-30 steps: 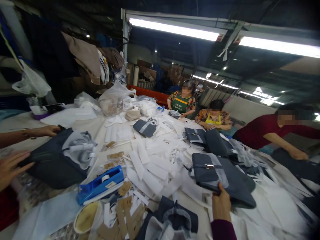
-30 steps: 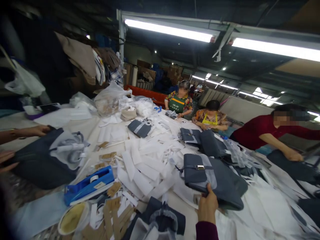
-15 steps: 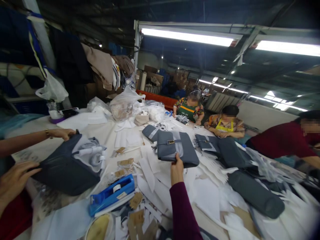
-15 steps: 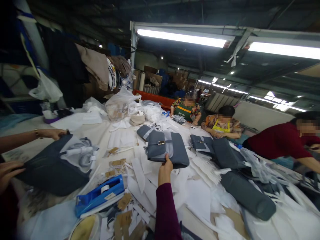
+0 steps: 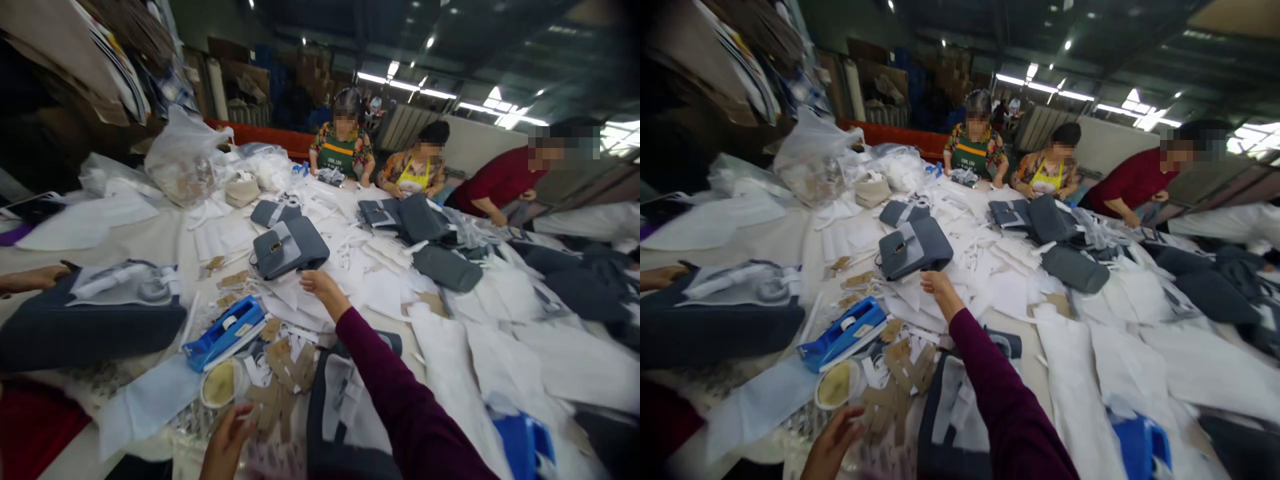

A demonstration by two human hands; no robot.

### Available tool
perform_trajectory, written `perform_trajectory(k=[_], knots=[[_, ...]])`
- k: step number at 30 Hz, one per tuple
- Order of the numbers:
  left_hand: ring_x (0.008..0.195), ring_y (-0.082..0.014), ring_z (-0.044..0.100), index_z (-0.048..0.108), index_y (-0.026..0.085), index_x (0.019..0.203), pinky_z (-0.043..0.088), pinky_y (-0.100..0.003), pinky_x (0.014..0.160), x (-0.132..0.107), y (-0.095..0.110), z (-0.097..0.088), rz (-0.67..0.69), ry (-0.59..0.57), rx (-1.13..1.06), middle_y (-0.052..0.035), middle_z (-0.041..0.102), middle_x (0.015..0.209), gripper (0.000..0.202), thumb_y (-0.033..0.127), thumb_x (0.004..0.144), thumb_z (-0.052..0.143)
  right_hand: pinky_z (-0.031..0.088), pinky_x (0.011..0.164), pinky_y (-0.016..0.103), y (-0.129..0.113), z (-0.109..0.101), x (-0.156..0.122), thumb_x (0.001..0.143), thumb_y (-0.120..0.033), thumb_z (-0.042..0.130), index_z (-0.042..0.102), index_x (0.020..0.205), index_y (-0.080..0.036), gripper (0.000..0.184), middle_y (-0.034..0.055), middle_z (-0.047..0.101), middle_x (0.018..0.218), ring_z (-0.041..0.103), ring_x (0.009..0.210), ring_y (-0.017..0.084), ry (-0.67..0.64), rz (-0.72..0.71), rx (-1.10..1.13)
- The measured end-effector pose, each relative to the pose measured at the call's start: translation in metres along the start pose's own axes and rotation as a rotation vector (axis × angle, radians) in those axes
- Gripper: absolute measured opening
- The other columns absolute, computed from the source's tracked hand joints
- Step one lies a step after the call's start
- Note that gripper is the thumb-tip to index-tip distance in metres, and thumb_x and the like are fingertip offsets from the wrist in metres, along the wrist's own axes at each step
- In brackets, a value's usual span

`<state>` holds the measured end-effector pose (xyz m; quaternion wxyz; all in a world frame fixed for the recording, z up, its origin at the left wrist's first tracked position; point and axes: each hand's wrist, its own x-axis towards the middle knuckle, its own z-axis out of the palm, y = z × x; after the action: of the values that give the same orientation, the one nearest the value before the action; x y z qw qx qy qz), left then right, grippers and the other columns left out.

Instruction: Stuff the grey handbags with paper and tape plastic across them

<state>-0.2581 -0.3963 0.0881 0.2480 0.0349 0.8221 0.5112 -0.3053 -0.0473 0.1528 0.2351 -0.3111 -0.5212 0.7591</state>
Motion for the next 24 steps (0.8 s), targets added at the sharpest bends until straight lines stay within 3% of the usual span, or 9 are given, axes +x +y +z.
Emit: perform_trajectory(k=[3, 5, 7, 10, 13, 17, 19, 21, 24], knots=[[0.089, -0.0302, 0.068, 0.068, 0.019, 0.092, 0.056, -0.042, 0.08, -0.01, 0.004, 0.023, 0.052, -0.211, -0.034, -0.0089, 0.071, 0.093, 0.059, 0.069, 0.061, 0.064, 0.048, 0.08, 0.029, -0.015, -0.099, -0.057, 0.068, -0.034, 0.072, 0.066, 0.095, -0.015, 0.033, 0.0048, 0.068, 0.099, 0.062, 0.092, 0.017, 0.217, -0.021, -0.053], [0.092, -0.0302, 0.067, 0.068, 0.018, 0.097, 0.053, -0.043, 0.084, -0.018, 0.017, 0.042, 0.112, -0.249, 0.013, -0.0098, 0.071, 0.095, 0.055, 0.064, 0.068, 0.062, 0.045, 0.08, 0.027, -0.014, -0.172, -0.11, 0.065, -0.036, 0.069, 0.064, 0.094, -0.017, 0.034, 0.0056, 0.067, 0.101, 0.059, 0.095, 0.017, 0.429, -0.011, -0.094], [0.094, -0.0292, 0.066, 0.067, 0.017, 0.1, 0.052, -0.043, 0.087, -0.032, 0.034, 0.066, 0.192, -0.298, 0.056, -0.0109, 0.07, 0.101, 0.049, 0.057, 0.073, 0.059, 0.045, 0.073, 0.028, 0.0, -0.236, -0.166, 0.062, -0.036, 0.066, 0.063, 0.086, -0.016, 0.031, 0.0067, 0.067, 0.089, 0.06, 0.085, 0.018, 0.59, 0.088, -0.122], [0.099, -0.0267, 0.064, 0.065, 0.017, 0.106, 0.052, -0.039, 0.086, -0.06, 0.06, 0.109, 0.332, -0.431, 0.123, -0.0118, 0.067, 0.109, 0.04, 0.045, 0.081, 0.051, 0.042, 0.061, 0.029, 0.041, -0.292, -0.238, 0.058, -0.031, 0.063, 0.061, 0.072, -0.015, 0.021, 0.0054, 0.064, 0.066, 0.06, 0.062, 0.017, 0.626, 0.325, -0.11], [0.109, -0.0257, 0.059, 0.065, 0.018, 0.109, 0.048, -0.04, 0.095, -0.089, 0.081, 0.149, 0.515, -0.483, 0.285, -0.0118, 0.063, 0.115, 0.036, 0.034, 0.086, 0.043, 0.037, 0.051, 0.026, 0.083, -0.299, -0.277, 0.057, -0.021, 0.06, 0.057, 0.057, -0.015, 0.007, 0.0004, 0.055, 0.048, 0.05, 0.044, 0.013, 0.537, 0.505, -0.07], [0.119, -0.0257, 0.051, 0.061, 0.011, 0.119, 0.035, -0.043, 0.11, -0.112, 0.094, 0.192, 0.732, -0.522, 0.531, -0.0161, 0.059, 0.122, 0.045, 0.021, 0.088, 0.03, 0.026, 0.044, 0.02, 0.112, -0.284, -0.284, 0.068, -0.017, 0.058, 0.046, 0.048, -0.017, 0.023, -0.0093, 0.036, 0.039, 0.03, 0.036, 0.006, 0.468, 0.594, -0.033], [0.122, -0.0266, 0.048, 0.057, 0.005, 0.124, 0.033, -0.041, 0.111, -0.113, 0.092, 0.209, 0.729, -0.563, 0.659, -0.0186, 0.057, 0.125, 0.048, 0.02, 0.088, 0.028, 0.025, 0.042, 0.019, 0.117, -0.282, -0.282, 0.073, -0.018, 0.057, 0.045, 0.049, -0.017, 0.027, -0.0101, 0.034, 0.039, 0.028, 0.036, 0.005, 0.417, 0.612, -0.003], [0.123, -0.0274, 0.047, 0.055, 0.004, 0.126, 0.032, -0.039, 0.11, -0.109, 0.087, 0.223, 0.638, -0.61, 0.775, -0.0195, 0.056, 0.127, 0.049, 0.021, 0.088, 0.031, 0.025, 0.04, 0.02, 0.119, -0.282, -0.28, 0.072, -0.019, 0.053, 0.043, 0.045, -0.018, 0.029, -0.008, 0.033, 0.037, 0.028, 0.033, 0.006, 0.35, 0.623, 0.032], [0.121, -0.0295, 0.049, 0.057, 0.002, 0.124, 0.032, -0.039, 0.109, -0.099, 0.08, 0.237, 0.516, -0.637, 0.874, -0.0217, 0.058, 0.125, 0.048, 0.02, 0.084, 0.037, 0.032, 0.04, 0.023, 0.121, -0.277, -0.282, 0.066, -0.021, 0.051, 0.043, 0.041, -0.019, 0.026, -0.0022, 0.04, 0.037, 0.038, 0.034, 0.011, 0.247, 0.569, 0.084]])
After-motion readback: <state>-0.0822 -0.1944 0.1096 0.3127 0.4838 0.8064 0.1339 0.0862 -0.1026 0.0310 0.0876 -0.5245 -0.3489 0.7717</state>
